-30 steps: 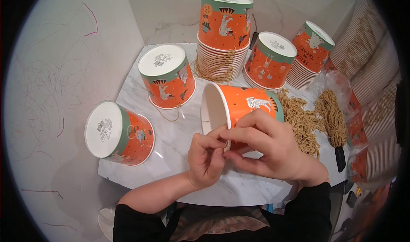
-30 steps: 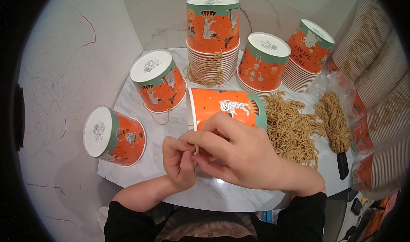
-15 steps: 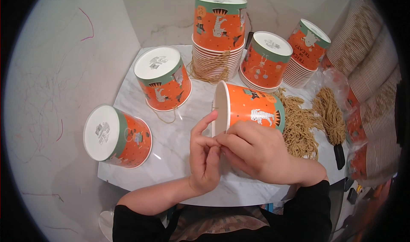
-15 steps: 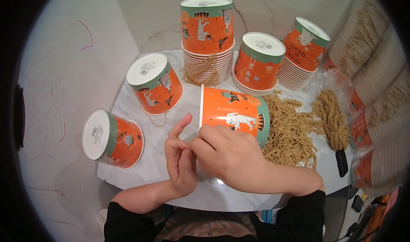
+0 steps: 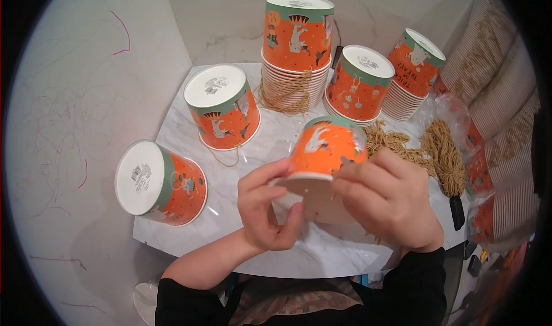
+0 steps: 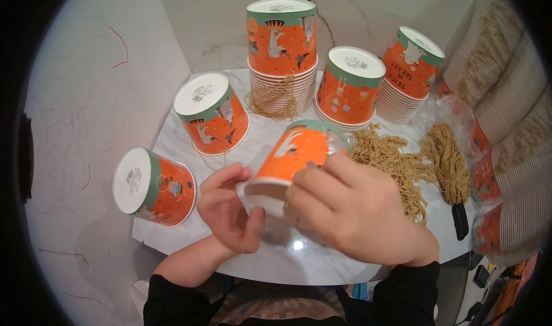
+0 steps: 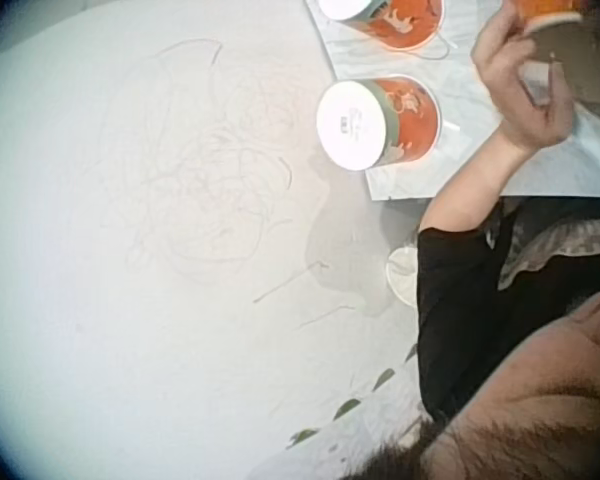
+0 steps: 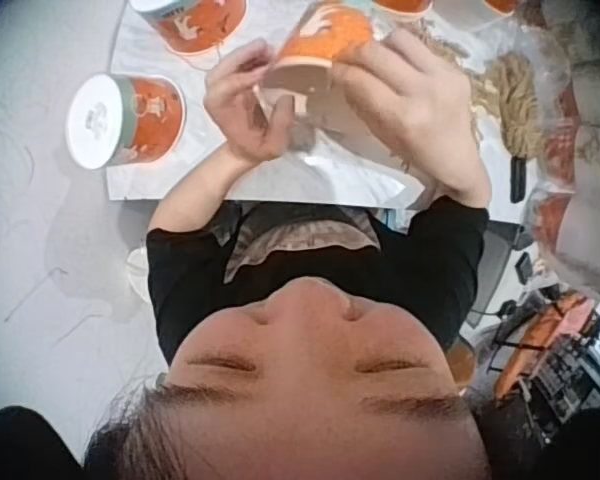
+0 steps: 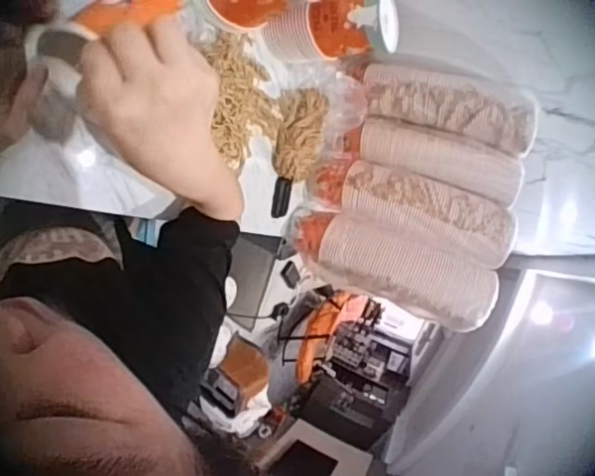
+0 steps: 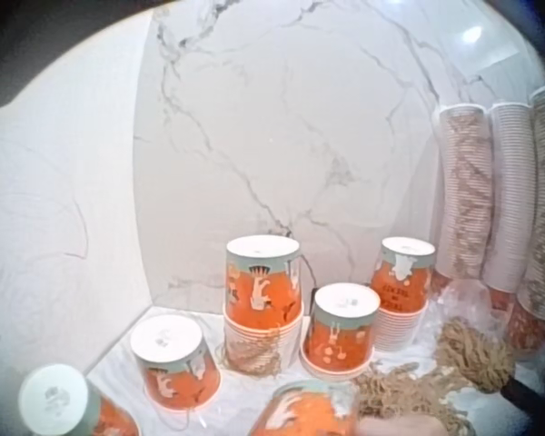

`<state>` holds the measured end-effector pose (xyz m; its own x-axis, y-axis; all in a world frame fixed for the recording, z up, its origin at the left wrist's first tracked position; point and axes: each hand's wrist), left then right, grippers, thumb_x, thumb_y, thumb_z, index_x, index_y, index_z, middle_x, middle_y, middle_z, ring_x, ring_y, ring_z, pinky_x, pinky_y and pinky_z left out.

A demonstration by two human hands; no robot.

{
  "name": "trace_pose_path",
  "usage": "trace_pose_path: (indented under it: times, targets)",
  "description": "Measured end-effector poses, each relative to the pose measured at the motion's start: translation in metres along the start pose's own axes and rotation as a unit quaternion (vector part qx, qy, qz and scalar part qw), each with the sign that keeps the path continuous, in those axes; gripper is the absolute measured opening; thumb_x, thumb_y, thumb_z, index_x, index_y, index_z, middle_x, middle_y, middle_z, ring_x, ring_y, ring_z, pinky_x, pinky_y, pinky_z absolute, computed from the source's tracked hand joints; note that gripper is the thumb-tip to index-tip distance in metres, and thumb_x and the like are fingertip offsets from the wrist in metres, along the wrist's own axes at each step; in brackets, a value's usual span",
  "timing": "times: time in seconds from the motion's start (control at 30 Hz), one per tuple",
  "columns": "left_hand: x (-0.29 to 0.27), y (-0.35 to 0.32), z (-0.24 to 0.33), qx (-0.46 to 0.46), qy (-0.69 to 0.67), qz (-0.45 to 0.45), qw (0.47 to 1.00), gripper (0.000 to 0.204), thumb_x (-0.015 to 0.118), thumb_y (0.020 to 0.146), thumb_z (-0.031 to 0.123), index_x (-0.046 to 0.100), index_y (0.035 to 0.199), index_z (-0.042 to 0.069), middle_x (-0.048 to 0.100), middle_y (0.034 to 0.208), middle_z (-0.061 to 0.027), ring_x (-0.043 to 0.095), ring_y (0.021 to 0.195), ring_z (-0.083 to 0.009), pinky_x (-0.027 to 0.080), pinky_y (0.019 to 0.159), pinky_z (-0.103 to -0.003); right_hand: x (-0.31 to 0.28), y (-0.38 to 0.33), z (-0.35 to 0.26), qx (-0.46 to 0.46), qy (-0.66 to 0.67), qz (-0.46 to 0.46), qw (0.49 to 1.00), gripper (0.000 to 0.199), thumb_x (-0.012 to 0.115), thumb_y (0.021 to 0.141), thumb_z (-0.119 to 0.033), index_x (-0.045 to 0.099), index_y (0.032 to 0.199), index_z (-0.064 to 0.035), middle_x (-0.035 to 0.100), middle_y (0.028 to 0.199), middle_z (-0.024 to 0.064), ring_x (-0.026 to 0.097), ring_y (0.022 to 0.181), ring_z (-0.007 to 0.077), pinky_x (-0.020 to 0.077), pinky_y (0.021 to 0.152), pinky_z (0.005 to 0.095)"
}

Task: Attach string handles to printed paper buckets.

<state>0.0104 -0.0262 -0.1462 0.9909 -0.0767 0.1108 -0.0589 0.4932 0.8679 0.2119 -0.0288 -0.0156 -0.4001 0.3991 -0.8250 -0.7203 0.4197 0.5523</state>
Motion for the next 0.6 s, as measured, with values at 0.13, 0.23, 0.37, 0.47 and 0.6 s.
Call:
trace_pose_path:
  times: [0.13, 0.23, 0.37, 0.47, 0.6]
  targets:
    - [-0.005, 0.021, 0.025, 0.042, 0.311, -0.050, 0.948, 0.033, 0.076, 0.076, 0.003, 0.063, 0.105, 0.014, 0.066, 0.128, -0.0130, 0.065, 0.115, -0.0340, 0.043, 0.105, -0.045, 0.002, -0.003, -0.001, -0.080, 0.008, 0.016, 0.997, 0.026, 0.071, 0.066, -0.015, 0.069, 0.090, -0.0074, 0.062, 0.092, -0.0008, 0.059, 0.074, 0.0129, 0.0499, 0.057, 0.0242]
    - [-0.009, 0.033, 0.025, 0.031, 0.246, -0.130, 0.960, 0.032, 0.081, 0.074, 0.001, 0.065, 0.101, 0.009, 0.073, 0.118, -0.0139, 0.069, 0.111, -0.0292, 0.051, 0.097, -0.043, 0.006, 0.001, -0.001, -0.101, 0.013, 0.032, 0.994, 0.024, 0.071, 0.066, -0.015, 0.070, 0.088, -0.0068, 0.063, 0.092, -0.0005, 0.059, 0.074, 0.0130, 0.0497, 0.057, 0.0241]
    - [0.003, 0.031, 0.021, -0.036, 0.096, -0.095, 0.990, 0.033, 0.077, 0.076, -0.008, 0.066, 0.103, 0.006, 0.073, 0.119, -0.0123, 0.069, 0.110, -0.0301, 0.056, 0.090, -0.039, 0.011, 0.000, 0.000, -0.099, 0.016, 0.049, 0.994, 0.022, 0.071, 0.067, -0.014, 0.070, 0.088, -0.0064, 0.063, 0.093, 0.0007, 0.059, 0.074, 0.0131, 0.0497, 0.058, 0.0245]
    - [0.008, 0.028, 0.022, -0.128, -0.009, -0.012, 0.992, 0.039, 0.072, 0.077, -0.015, 0.068, 0.111, 0.003, 0.074, 0.115, -0.0104, 0.071, 0.103, -0.0294, 0.057, 0.085, -0.036, 0.008, 0.002, 0.000, -0.085, -0.004, 0.026, 0.996, 0.020, 0.071, 0.069, -0.013, 0.070, 0.088, -0.0067, 0.063, 0.095, 0.0014, 0.059, 0.074, 0.0132, 0.0500, 0.058, 0.0252]
    - [-0.004, 0.033, 0.011, -0.053, 0.178, -0.113, 0.976, 0.039, 0.072, 0.080, -0.012, 0.071, 0.116, 0.003, 0.075, 0.110, -0.0095, 0.071, 0.093, -0.0262, 0.055, 0.078, -0.035, 0.010, 0.001, 0.000, -0.067, -0.015, 0.028, 0.997, 0.019, 0.071, 0.071, -0.012, 0.069, 0.088, -0.0067, 0.061, 0.094, 0.0019, 0.060, 0.074, 0.0133, 0.0504, 0.058, 0.0260]
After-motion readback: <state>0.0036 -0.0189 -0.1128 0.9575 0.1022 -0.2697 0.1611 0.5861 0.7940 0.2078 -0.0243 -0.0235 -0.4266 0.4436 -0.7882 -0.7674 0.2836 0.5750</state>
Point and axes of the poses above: each hand's wrist, its own y-axis towards the middle knuckle, its own x-axis out of the palm, z = x × y
